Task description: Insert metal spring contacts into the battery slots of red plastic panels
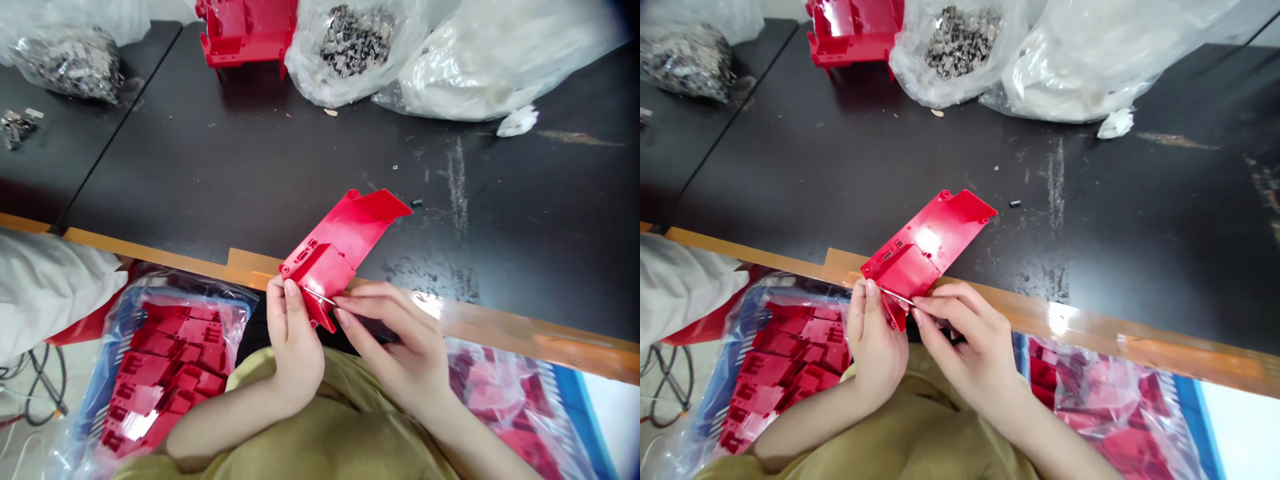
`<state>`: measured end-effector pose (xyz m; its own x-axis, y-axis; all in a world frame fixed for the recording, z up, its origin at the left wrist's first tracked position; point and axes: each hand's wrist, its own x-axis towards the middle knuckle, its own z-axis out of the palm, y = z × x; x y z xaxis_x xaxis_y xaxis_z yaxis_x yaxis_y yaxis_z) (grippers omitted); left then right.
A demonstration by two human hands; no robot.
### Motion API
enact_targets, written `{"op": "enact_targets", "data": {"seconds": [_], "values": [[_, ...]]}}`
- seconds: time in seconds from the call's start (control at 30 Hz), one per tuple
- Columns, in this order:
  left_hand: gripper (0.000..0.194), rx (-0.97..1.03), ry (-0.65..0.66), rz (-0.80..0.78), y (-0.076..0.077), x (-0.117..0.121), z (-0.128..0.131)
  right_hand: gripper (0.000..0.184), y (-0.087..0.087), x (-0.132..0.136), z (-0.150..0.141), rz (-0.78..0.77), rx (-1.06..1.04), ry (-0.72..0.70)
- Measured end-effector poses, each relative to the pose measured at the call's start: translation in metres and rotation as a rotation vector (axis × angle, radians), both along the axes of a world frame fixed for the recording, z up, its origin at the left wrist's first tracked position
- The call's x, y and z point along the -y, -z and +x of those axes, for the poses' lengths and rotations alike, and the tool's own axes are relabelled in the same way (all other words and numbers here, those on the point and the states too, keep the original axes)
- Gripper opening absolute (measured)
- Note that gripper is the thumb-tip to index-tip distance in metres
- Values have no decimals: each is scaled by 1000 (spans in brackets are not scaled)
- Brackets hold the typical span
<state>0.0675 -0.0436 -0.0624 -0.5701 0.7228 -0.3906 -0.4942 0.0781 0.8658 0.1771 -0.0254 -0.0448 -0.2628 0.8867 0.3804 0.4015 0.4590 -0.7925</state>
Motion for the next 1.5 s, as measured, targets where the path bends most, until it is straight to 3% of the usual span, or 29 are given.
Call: {"op": "enact_targets", "data": {"seconds": [0.4, 0.6, 0.87, 1.5], "values": [[39, 2, 20, -30, -1, 2, 0, 16, 9, 8, -9, -49, -71, 10], [28, 97, 60, 145, -2, -1, -1, 17, 9, 11, -13, -3, -60, 46], [23, 56, 64, 207, 2, 3, 0, 17, 12, 18, -15, -10, -69, 84], [30, -11, 43, 173, -6, -4, 0, 18, 11, 22, -17, -49, -113, 116]]}}
